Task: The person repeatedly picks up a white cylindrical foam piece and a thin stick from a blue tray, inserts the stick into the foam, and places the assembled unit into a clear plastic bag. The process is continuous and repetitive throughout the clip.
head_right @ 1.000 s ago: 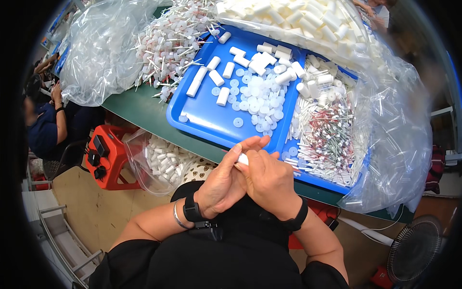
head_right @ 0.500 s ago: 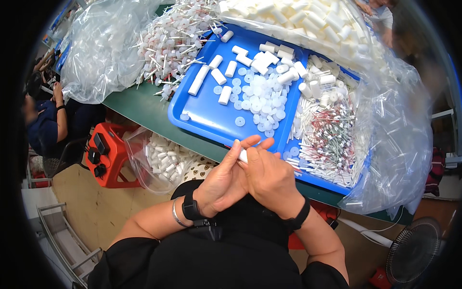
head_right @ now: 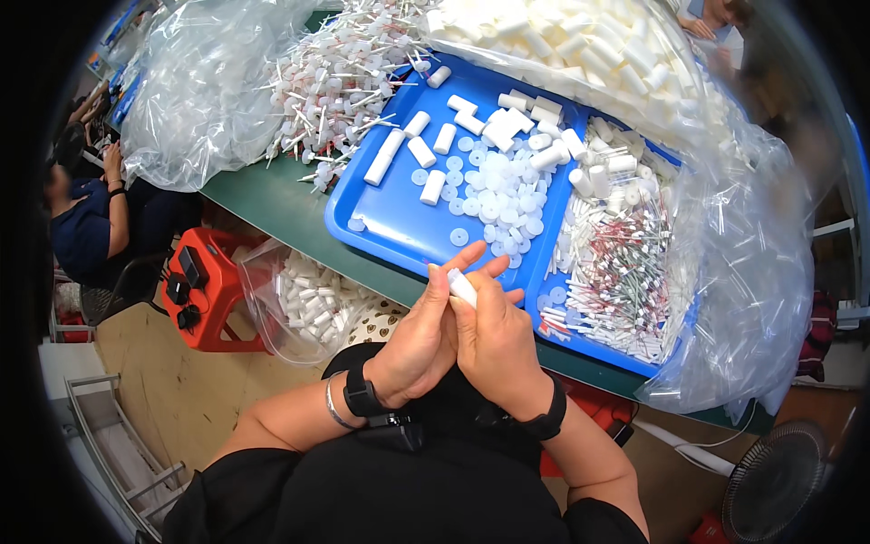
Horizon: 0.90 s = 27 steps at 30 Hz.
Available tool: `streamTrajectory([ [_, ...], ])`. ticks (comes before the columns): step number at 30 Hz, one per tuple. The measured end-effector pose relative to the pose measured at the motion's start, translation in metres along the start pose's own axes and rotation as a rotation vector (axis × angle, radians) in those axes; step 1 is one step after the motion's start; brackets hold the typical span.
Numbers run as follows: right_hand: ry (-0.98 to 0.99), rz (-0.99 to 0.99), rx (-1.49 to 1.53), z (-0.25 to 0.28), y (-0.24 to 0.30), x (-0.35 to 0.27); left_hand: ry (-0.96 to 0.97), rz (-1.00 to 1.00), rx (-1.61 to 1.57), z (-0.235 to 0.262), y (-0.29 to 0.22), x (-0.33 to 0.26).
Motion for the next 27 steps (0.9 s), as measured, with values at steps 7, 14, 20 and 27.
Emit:
streamTrajectory([
  [7, 0.070, -0.804, 1.275, -0.039, -0.023, -0.026, 0.002, 0.043, 0.126, 0.006, -0.024, -0.009],
  [14, 0.105, -0.829, 1.522, -0.046, -0.016, -0.030, 0.091, 0.118, 0.136, 0.005, -0.026, -0.006],
  [20, 0.082, -0.251, 0.437, -0.023, -0.017, -0.013, -0.022, -0.049, 0.216, 0.005, -0.018, -0.004],
  [27, 0.090, -0.680, 1.095, -0.042, -0.026, -0.026, 0.077, 0.074, 0.043, 0.007, -0.024, -0.005],
])
Point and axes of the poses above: each hand's wrist, its own x-axis towards the middle knuckle, its own z-axis out of the back of the hand, y = z × x, the point moved 10 cm from there along x, towards the middle knuckle, and after that the axes turned 14 degrees about z, right-handed, at the moved point
